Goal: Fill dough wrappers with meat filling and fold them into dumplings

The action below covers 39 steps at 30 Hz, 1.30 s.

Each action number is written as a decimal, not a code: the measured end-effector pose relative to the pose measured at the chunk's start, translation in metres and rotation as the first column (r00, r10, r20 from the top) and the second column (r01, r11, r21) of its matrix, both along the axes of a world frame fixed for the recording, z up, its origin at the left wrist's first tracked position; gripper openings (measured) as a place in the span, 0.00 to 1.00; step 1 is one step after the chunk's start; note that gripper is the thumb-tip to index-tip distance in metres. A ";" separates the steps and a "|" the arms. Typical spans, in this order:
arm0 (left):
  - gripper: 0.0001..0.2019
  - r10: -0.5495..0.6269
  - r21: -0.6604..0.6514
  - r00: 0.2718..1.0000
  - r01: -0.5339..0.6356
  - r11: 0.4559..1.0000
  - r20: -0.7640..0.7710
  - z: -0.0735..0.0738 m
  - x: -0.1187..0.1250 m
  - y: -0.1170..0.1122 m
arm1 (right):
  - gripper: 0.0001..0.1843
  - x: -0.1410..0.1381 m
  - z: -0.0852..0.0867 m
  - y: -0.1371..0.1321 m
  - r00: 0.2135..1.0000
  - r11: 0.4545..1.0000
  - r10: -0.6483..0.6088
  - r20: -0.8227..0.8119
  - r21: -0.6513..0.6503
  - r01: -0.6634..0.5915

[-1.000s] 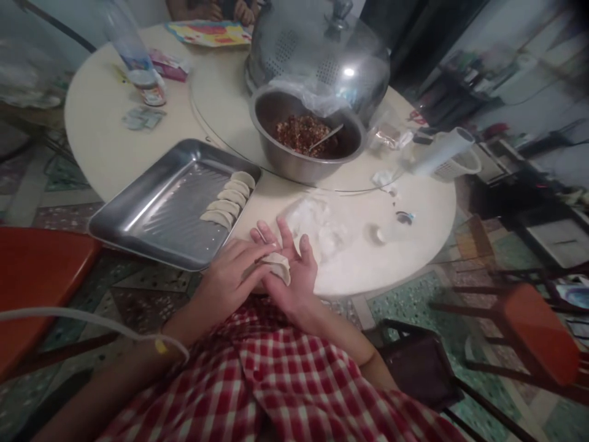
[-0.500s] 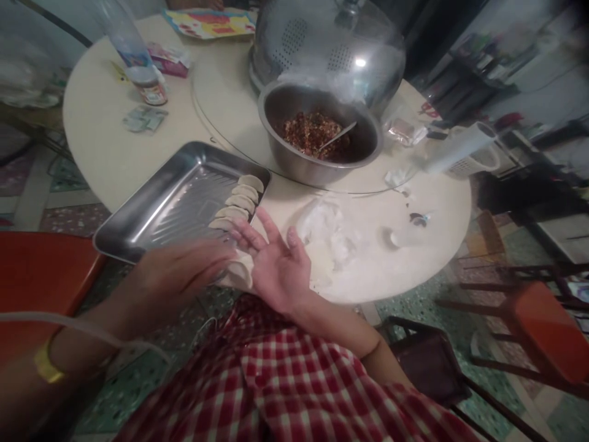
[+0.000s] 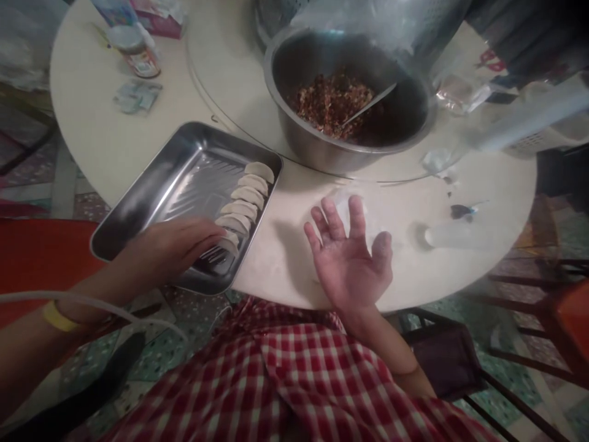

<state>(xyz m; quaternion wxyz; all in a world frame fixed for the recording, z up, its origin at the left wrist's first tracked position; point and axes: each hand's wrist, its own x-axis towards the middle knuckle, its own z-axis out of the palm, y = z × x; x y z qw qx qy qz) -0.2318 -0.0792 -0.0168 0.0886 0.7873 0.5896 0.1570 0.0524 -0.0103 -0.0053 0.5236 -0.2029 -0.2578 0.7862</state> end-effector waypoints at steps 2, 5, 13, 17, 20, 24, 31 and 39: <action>0.19 -0.008 -0.035 1.000 0.008 0.999 0.007 -0.003 0.001 0.001 | 0.24 0.002 0.000 0.003 1.000 1.000 -0.012 0.009 0.009 0.012; 0.18 -0.036 -0.088 0.999 0.037 0.995 0.018 -0.009 -0.002 0.000 | 0.24 0.005 -0.001 0.006 0.999 0.999 -0.030 0.013 0.017 0.029; 0.17 0.016 -0.105 0.999 -0.020 0.994 -0.038 0.002 -0.003 -0.004 | 0.22 0.011 -0.001 0.009 0.981 0.994 -0.109 0.163 -0.010 0.112; 0.18 0.117 -0.021 0.986 -0.120 0.993 -0.119 0.015 -0.009 -0.009 | 0.21 0.015 0.000 0.008 0.952 0.982 -0.178 0.248 -0.009 0.186; 0.18 0.122 -0.084 0.976 -0.139 0.987 -0.181 0.016 -0.012 -0.012 | 0.21 0.016 0.001 0.006 0.939 0.977 -0.208 0.273 0.012 0.213; 0.15 0.082 -0.161 0.962 -0.127 0.979 -0.260 0.011 -0.006 -0.012 | 0.20 0.017 0.002 0.004 0.927 0.971 -0.233 0.293 0.020 0.237; 0.14 0.057 -0.212 0.958 -0.120 0.970 -0.281 0.005 0.003 -0.006 | 0.21 0.017 -0.002 0.004 0.943 0.974 -0.224 0.247 0.045 0.220; 0.13 0.162 -0.214 0.958 -0.214 0.953 -0.237 0.001 0.003 -0.007 | 0.23 0.015 -0.004 0.004 0.934 0.967 -0.255 0.249 0.081 0.242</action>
